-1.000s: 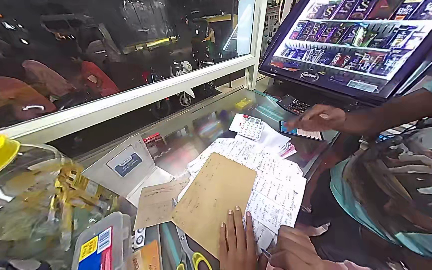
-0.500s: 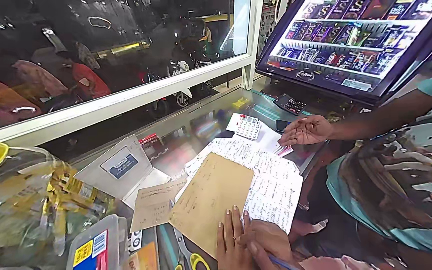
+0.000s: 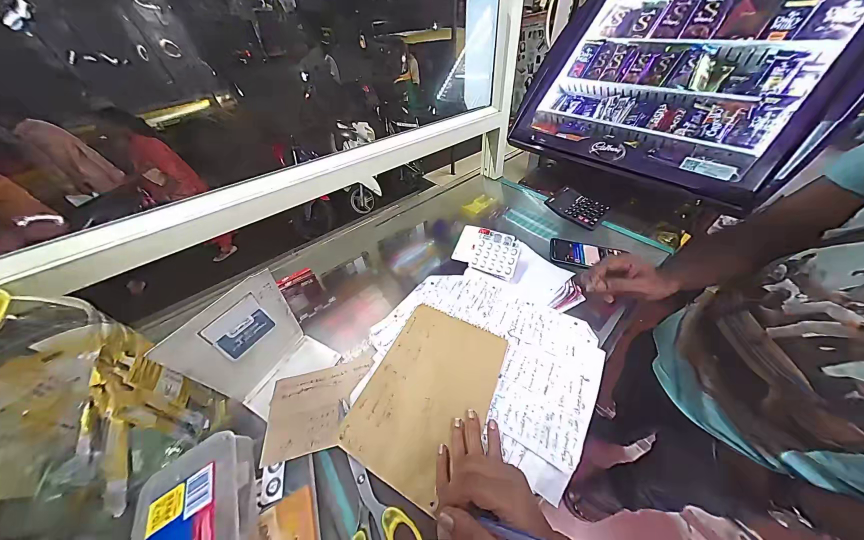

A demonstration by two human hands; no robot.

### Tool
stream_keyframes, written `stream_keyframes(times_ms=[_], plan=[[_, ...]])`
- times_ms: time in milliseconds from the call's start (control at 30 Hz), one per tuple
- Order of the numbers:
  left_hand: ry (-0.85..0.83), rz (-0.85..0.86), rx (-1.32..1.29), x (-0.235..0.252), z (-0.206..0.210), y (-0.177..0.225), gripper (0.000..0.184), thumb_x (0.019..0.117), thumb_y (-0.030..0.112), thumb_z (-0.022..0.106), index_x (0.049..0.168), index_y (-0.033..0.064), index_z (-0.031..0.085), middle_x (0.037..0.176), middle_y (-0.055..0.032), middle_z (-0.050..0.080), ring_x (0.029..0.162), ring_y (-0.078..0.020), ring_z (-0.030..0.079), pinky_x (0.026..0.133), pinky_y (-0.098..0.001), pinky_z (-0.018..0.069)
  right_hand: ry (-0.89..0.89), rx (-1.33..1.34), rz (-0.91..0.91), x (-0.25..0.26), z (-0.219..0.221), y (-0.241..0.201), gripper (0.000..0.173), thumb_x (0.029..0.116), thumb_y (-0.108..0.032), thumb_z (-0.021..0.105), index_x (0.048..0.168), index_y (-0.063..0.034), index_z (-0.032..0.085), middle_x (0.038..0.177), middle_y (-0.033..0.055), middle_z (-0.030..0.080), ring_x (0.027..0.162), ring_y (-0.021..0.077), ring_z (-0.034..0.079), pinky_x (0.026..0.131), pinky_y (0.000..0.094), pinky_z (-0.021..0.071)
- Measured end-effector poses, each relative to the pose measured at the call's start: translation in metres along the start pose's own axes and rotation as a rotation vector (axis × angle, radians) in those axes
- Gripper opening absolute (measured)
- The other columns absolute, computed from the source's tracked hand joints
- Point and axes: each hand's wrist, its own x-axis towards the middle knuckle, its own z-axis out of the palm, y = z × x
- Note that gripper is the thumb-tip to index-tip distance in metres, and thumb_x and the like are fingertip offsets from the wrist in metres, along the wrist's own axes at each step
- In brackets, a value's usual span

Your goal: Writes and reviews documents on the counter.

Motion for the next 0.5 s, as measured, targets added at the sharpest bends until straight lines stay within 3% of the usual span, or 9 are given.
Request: stream_keyframes(times_ms=[100,300,367,433,500], plan=[[-0.021,-0.014,-0.045,0.004,-0.001,0.012,0.056,0.0840,0.005,0.075,0.130,-0.0151,0.050,0.121,-0.0185,0.062,0.116,-0.0118,0.060,0.104,-0.0259,0.0482,0.046,-0.017,-0.034,-0.003,0.002,0.003,0.026,0.1005,-0.022,0.063,0.084,-0.0041,0.073,0.080,0.0102,0.072,0.090,0.0171,0.070,0.117,0.0505,0.0303],[-0.049,-0.014,0.075,0.002,-0.001,0.047,0.046,0.0832,0.009,0.073,0.120,-0.0140,0.056,0.111,-0.0099,0.065,0.108,-0.0010,0.058,0.101,-0.0191,0.0453,0.060,-0.039,-0.041,-0.003,0.002,0.000,0.025,0.1003,-0.020,0.063,0.083,-0.0044,0.072,0.078,0.0088,0.070,0.088,0.0167,0.069,0.116,0.0472,0.0336],[-0.052,-0.030,0.110,0.000,-0.002,0.051,0.039,0.0847,0.009,0.074,0.115,-0.0109,0.059,0.105,-0.0063,0.067,0.103,0.0017,0.061,0.097,-0.0173,0.0488,0.058,-0.041,-0.041,-0.004,0.003,0.000,0.025,0.1001,-0.020,0.063,0.083,-0.0046,0.072,0.078,0.0087,0.070,0.089,0.0168,0.069,0.117,0.0476,0.0330],[-0.048,-0.029,0.185,0.000,-0.002,0.050,0.041,0.0845,0.011,0.073,0.115,-0.0130,0.060,0.106,-0.0112,0.067,0.104,-0.0023,0.061,0.096,-0.0193,0.0478,0.057,-0.041,-0.041,-0.003,0.003,0.000,0.024,0.0995,-0.020,0.063,0.084,-0.0046,0.072,0.078,0.0086,0.070,0.088,0.0173,0.069,0.117,0.0477,0.0331],[-0.056,-0.020,0.264,0.003,-0.001,0.050,0.044,0.0865,0.013,0.071,0.119,-0.0135,0.060,0.114,-0.0153,0.066,0.112,-0.0082,0.059,0.104,-0.0249,0.0439,0.057,-0.054,-0.039,-0.002,0.004,-0.002,0.024,0.0996,-0.020,0.063,0.084,-0.0051,0.072,0.078,0.0082,0.069,0.088,0.0169,0.069,0.118,0.0485,0.0309]])
